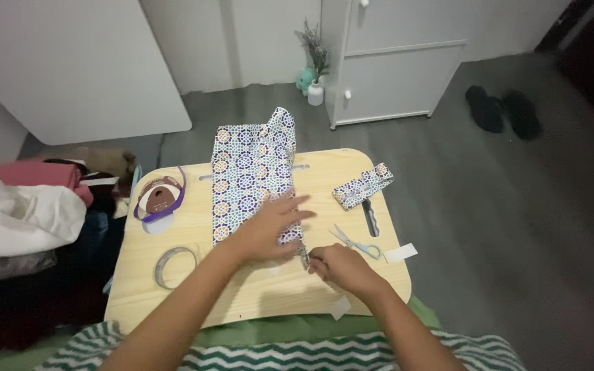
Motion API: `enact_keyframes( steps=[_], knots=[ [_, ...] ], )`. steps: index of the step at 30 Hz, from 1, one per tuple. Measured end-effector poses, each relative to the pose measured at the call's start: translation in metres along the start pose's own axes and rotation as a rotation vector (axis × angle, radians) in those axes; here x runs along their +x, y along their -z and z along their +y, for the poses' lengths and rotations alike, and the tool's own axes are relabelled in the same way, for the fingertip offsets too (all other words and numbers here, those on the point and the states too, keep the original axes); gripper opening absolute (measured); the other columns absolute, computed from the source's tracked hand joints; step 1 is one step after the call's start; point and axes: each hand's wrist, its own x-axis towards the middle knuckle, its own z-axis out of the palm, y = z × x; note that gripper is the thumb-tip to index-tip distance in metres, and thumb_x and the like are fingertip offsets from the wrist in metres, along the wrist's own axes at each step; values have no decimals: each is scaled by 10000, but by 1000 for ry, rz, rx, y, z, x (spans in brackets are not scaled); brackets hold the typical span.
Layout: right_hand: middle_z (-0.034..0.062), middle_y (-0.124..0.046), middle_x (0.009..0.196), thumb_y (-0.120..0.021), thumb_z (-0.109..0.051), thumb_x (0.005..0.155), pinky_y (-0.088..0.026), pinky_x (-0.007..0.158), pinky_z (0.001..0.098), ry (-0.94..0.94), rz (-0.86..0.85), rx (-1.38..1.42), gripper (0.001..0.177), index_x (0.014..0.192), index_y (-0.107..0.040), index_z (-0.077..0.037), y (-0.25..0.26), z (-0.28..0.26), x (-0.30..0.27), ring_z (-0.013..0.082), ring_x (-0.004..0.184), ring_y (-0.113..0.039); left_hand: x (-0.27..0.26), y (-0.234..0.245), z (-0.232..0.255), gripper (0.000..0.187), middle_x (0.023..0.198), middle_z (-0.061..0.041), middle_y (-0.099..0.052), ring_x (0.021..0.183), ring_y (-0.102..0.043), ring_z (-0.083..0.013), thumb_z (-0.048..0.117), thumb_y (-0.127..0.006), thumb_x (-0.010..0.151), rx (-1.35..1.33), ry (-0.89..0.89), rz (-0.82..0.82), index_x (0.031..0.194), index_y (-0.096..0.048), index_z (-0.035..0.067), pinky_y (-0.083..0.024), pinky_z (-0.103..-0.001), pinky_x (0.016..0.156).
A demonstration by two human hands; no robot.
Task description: The person wraps a rectangular item with patterned wrapping paper on a small wooden table. They fold the paper edges, secure them with clear tape, and trim excess paper with scissors. The wrapped item is then flipped and smoothed.
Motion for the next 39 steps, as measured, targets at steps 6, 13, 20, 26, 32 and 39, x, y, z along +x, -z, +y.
enact_keyframes(
  steps=[6, 13, 20, 26, 32, 39],
  knots=[
    [0, -786, 852, -605, -341, 952, -562, 710, 350, 74, 11, 12, 251, 1026, -771, -167, -14, 0, 14, 197, 706, -739, -37, 0, -23, 550, 1674, 84, -233, 1531, -76, -468, 619, -403, 993, 441, 183, 130, 1529, -392, 497, -10, -826, 1077],
    [9, -770, 769, -607, -360, 948, -550, 689, 378, 156, 125, 3, 280, 957, -799, -156, -33, -5, 28, 217, 713, -724, -39, -13, -32, 521, 1676, 110, -229, 1525, -95, -455, 575, -385, 1010, 445, 213, 142, 1526, -380, 506, -27, -822, 1085],
    [45, -735, 696, -592, -376, 964, -539, 664, 378, 22, 179, 131, 321, 938, -789, -123, -43, -16, 22, 226, 662, -708, -39, -11, -28, 515, 1670, 112, -230, 1524, -83, -456, 544, -406, 1005, 423, 220, 117, 1518, -395, 502, -17, -823, 1083],
    [62, -725, 640, -616, -351, 966, -540, 618, 343, 6, 211, 226, 350, 874, -785, -59, -48, -20, 27, 184, 591, -707, -39, -6, -22, 500, 1671, 104, -243, 1527, -95, -452, 524, -397, 1010, 419, 194, 145, 1511, -398, 505, -28, -824, 1082],
    [66, -723, 624, -627, -348, 963, -522, 582, 330, -13, 193, 281, 344, 894, -788, -52, -46, -19, 25, 157, 549, -675, -37, 28, -37, 492, 1563, 183, -456, 1586, -238, -357, 474, -361, 1055, 117, 390, -106, 1543, -418, 448, -157, -708, 1221],
    [39, -720, 641, -625, -388, 974, -509, 580, 324, -126, 108, 211, 373, 859, -779, -69, -27, -25, 23, 139, 546, -651, -120, 2, -38, 1072, 1473, -323, -428, 1362, -410, -432, 495, -799, 771, -56, 518, 534, 1533, -303, -72, -348, -490, 1096]
  ],
)
